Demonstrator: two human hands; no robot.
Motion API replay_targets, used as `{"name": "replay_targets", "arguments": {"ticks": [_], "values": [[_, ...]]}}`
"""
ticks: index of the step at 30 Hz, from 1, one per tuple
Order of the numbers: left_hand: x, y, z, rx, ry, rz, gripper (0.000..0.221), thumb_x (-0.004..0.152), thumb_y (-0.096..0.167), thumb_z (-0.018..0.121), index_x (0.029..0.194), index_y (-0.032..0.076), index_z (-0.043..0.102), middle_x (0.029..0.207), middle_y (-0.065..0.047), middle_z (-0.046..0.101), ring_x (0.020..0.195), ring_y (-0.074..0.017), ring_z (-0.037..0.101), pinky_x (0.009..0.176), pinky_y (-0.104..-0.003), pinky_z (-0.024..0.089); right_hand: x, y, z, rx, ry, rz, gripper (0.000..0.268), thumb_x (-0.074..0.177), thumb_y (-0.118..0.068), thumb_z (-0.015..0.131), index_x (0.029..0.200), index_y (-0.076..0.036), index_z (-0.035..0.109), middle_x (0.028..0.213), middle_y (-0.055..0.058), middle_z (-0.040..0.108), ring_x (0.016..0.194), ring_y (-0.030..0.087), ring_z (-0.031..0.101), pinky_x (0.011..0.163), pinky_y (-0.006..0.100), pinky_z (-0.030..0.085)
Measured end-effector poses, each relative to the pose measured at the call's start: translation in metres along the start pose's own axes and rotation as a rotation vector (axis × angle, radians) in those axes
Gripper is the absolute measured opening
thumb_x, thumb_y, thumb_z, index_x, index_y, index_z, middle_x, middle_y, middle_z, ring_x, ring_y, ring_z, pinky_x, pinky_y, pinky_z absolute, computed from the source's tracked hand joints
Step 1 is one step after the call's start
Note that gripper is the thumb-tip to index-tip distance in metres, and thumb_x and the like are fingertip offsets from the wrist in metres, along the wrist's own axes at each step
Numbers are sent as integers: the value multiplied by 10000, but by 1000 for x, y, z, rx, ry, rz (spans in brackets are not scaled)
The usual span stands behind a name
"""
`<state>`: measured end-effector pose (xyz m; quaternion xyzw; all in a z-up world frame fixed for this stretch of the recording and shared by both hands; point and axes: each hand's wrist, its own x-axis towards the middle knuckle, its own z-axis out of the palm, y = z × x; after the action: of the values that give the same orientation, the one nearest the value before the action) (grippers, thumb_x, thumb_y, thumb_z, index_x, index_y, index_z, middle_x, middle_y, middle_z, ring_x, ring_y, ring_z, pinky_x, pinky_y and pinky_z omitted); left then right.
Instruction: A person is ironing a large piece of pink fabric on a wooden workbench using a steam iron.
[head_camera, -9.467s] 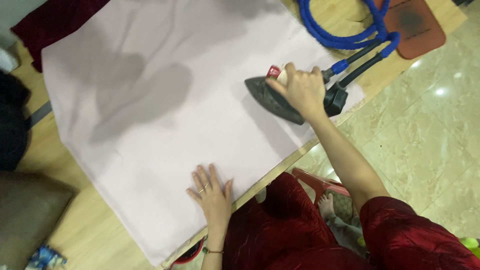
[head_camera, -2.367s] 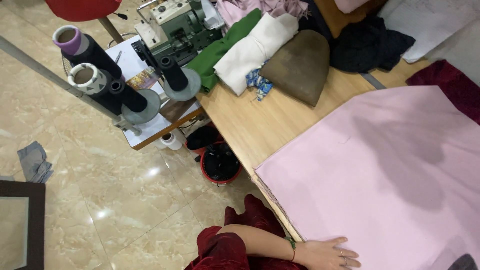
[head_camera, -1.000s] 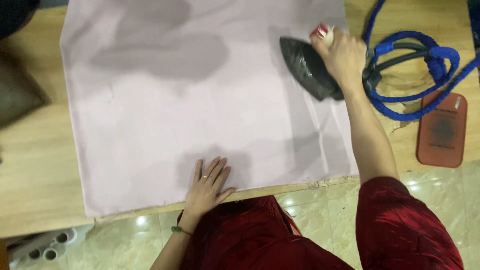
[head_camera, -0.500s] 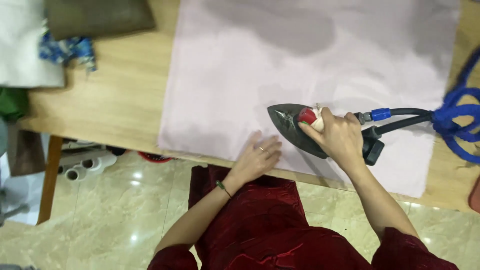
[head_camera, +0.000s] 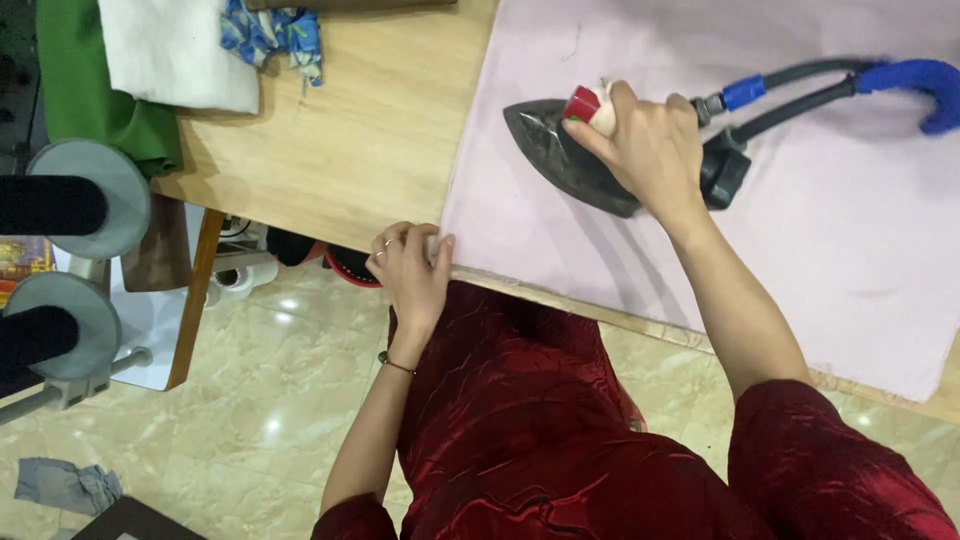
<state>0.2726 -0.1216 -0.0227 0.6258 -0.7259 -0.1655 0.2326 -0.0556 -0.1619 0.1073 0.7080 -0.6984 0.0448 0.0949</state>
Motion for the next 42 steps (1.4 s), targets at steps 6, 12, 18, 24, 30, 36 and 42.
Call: {"name": "replay_targets", "arguments": {"ticks": [6,12,18,24,30,36,42], "values": [[3,-7,-4,-75,-69,-42,125,892,358,774,922,274,686,1011,53,577,1099,-218,540,901,-418,346,-8,-49,-16,102,-68,-149,591,985,-702,623,912,-115,644,632,153,707,630,332,743,734,419,502],[11,-6,-20,-222,-79,-105,132,950,231,700,1080,219,680,949,21,673,1044,-239,609,884,-421,378,-56,-74,-13,160,-127,-254,581,932,-737,589,905,-159,643,609,73,699,601,246,727,712,357,473],[18,-1,-34,-432,-41,-190,114,1002,188,635,1105,172,681,942,-23,734,987,-268,655,880,-400,376,-58,-85,-22,179,-123,-281,568,931,-726,619,908,-159,639,605,49,691,592,216,717,695,341,448],[13,2,-37,-457,-15,-184,94,1025,187,628,1097,170,685,918,-11,750,959,-249,666,873,-384,375,-25,-74,-9,160,-49,-233,552,975,-698,625,891,-152,633,585,71,682,574,239,722,723,363,463],[12,1,-37,-352,-16,-77,168,941,266,742,1091,199,708,962,-14,727,982,-270,659,859,-409,397,-2,-72,-11,78,29,-209,550,1009,-711,624,911,-170,621,572,41,674,574,210,731,744,331,464],[17,-5,-34,-243,-113,-26,269,843,359,779,1060,212,722,947,-9,713,974,-291,665,843,-449,400,-5,-75,-2,-58,54,-152,621,924,-770,609,1056,-174,721,575,96,685,629,276,754,803,364,520],[26,-9,-40,-277,-148,36,153,892,279,725,934,133,737,928,-81,737,1030,-337,633,904,-487,412,1,-78,16,-370,40,33,615,1018,-813,499,1188,-273,741,564,46,655,620,272,720,715,331,568]]}}
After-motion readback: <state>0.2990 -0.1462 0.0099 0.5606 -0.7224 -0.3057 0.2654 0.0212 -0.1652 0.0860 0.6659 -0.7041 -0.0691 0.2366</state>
